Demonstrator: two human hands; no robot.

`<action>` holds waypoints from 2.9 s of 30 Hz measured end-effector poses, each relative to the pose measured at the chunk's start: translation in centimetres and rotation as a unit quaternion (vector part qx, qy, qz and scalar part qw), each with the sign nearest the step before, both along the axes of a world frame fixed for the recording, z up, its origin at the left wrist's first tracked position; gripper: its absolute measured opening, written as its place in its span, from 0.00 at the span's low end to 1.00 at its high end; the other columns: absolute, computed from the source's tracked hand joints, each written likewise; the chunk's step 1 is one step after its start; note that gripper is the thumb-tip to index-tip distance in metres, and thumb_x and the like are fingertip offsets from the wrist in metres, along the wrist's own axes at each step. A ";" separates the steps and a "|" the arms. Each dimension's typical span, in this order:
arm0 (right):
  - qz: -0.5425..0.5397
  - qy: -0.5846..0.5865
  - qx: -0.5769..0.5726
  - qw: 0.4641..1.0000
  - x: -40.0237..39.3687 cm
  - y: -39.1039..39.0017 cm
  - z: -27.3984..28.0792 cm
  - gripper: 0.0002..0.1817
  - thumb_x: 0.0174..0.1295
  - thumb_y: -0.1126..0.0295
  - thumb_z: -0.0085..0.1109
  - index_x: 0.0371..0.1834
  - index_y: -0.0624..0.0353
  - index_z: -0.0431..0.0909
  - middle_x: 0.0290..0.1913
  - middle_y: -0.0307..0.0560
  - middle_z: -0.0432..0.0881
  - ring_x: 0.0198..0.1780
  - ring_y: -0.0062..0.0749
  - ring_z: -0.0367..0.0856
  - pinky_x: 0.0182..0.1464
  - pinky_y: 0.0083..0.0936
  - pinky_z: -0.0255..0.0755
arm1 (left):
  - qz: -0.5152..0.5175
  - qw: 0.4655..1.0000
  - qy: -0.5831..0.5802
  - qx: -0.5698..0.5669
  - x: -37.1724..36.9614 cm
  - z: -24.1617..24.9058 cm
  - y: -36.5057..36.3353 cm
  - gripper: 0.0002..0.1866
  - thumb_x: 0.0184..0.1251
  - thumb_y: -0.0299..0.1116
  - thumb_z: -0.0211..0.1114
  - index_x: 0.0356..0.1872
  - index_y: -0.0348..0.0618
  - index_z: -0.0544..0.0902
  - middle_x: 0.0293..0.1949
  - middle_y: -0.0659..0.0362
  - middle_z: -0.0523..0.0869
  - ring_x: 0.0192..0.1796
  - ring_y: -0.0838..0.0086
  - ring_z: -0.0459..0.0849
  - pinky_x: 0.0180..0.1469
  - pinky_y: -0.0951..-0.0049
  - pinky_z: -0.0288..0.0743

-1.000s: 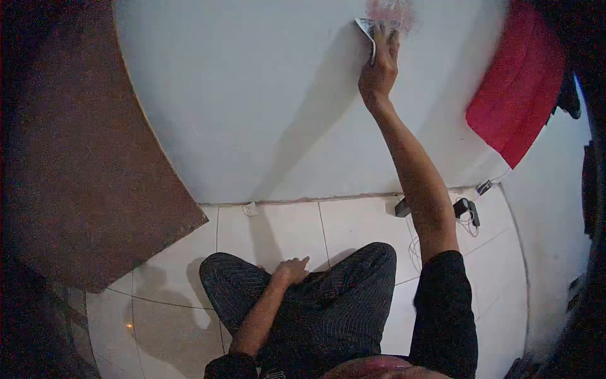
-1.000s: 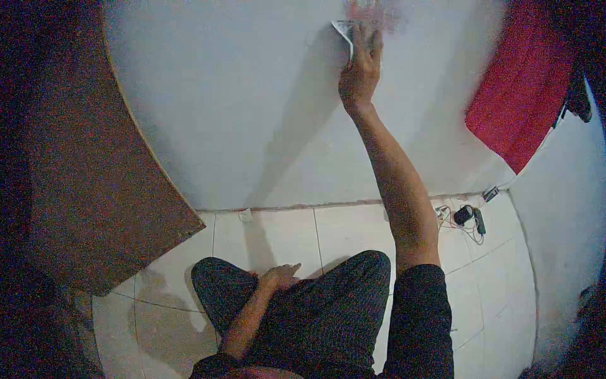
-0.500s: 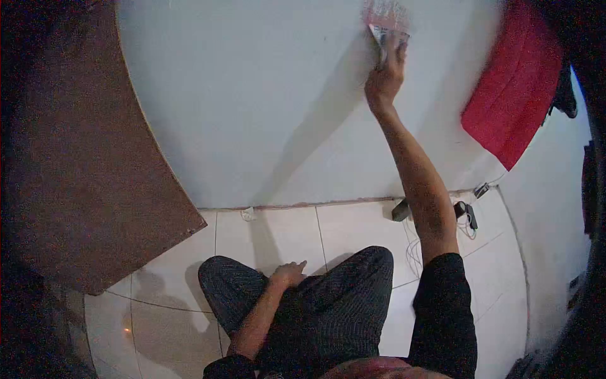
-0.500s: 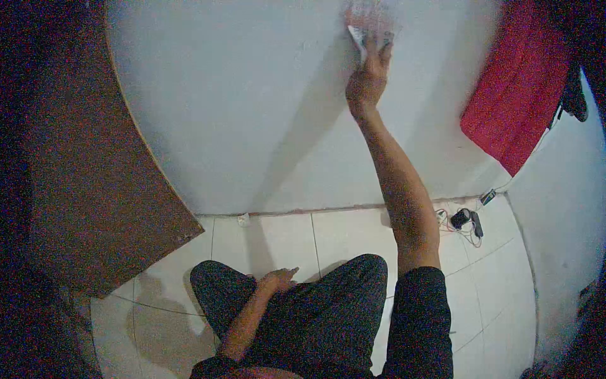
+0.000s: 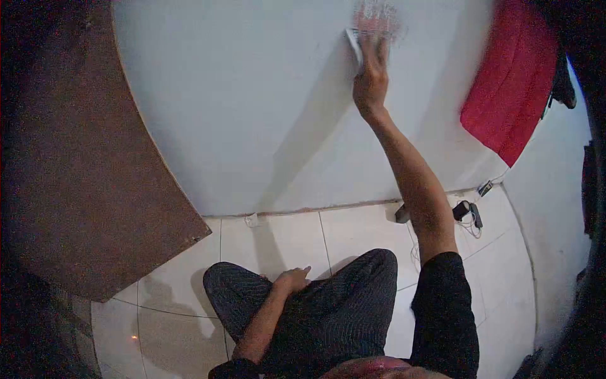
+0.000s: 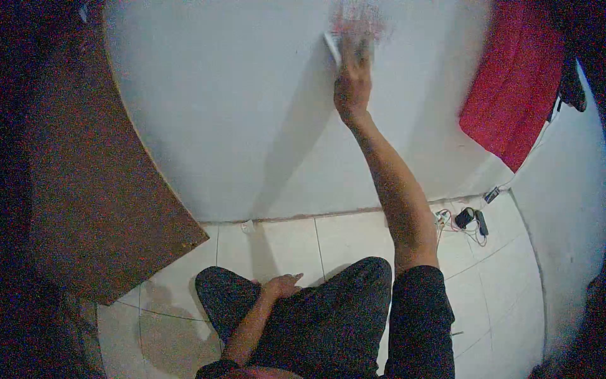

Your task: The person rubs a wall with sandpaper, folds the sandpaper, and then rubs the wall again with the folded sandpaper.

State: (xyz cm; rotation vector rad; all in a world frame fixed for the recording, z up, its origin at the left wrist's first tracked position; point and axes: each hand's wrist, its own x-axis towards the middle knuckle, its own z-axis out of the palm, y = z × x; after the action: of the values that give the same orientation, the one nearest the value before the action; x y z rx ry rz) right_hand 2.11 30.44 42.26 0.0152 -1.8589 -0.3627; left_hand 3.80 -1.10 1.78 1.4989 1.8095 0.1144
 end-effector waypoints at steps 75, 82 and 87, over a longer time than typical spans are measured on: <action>-0.014 -0.040 0.135 0.990 -1.2 2.3 3.9 0.23 0.63 0.80 0.51 0.62 0.54 0.73 0.64 0.51 0.76 0.64 0.48 0.73 0.59 0.39 0.75 | -0.001 0.997 -0.009 0.080 0.3 0.5 -1.1 0.34 0.69 0.48 0.57 0.71 0.42 0.62 0.58 0.40 0.78 0.60 0.47 0.78 0.62 0.50 0.72; -0.048 0.175 -0.045 0.982 -1.2 0.7 4.2 0.31 0.60 0.81 0.50 0.70 0.50 0.67 0.68 0.57 0.70 0.64 0.53 0.72 0.65 0.43 0.70 | 0.003 0.998 0.007 0.057 0.2 0.5 -1.0 0.33 0.69 0.48 0.56 0.71 0.43 0.64 0.59 0.41 0.78 0.61 0.48 0.78 0.62 0.51 0.72; -0.052 0.079 -0.008 0.995 -0.7 2.0 3.8 0.33 0.56 0.82 0.51 0.69 0.50 0.68 0.68 0.57 0.69 0.69 0.54 0.67 0.61 0.46 0.72 | 0.004 1.000 0.017 0.018 0.4 1.6 -0.7 0.35 0.67 0.50 0.56 0.71 0.43 0.64 0.61 0.41 0.77 0.61 0.49 0.78 0.63 0.54 0.72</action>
State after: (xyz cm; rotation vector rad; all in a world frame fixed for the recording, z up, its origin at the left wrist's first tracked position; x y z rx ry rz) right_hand 1.46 32.49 46.06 -0.1192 -1.7097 -0.4103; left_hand 4.23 -1.76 3.33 1.5279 1.8488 0.1275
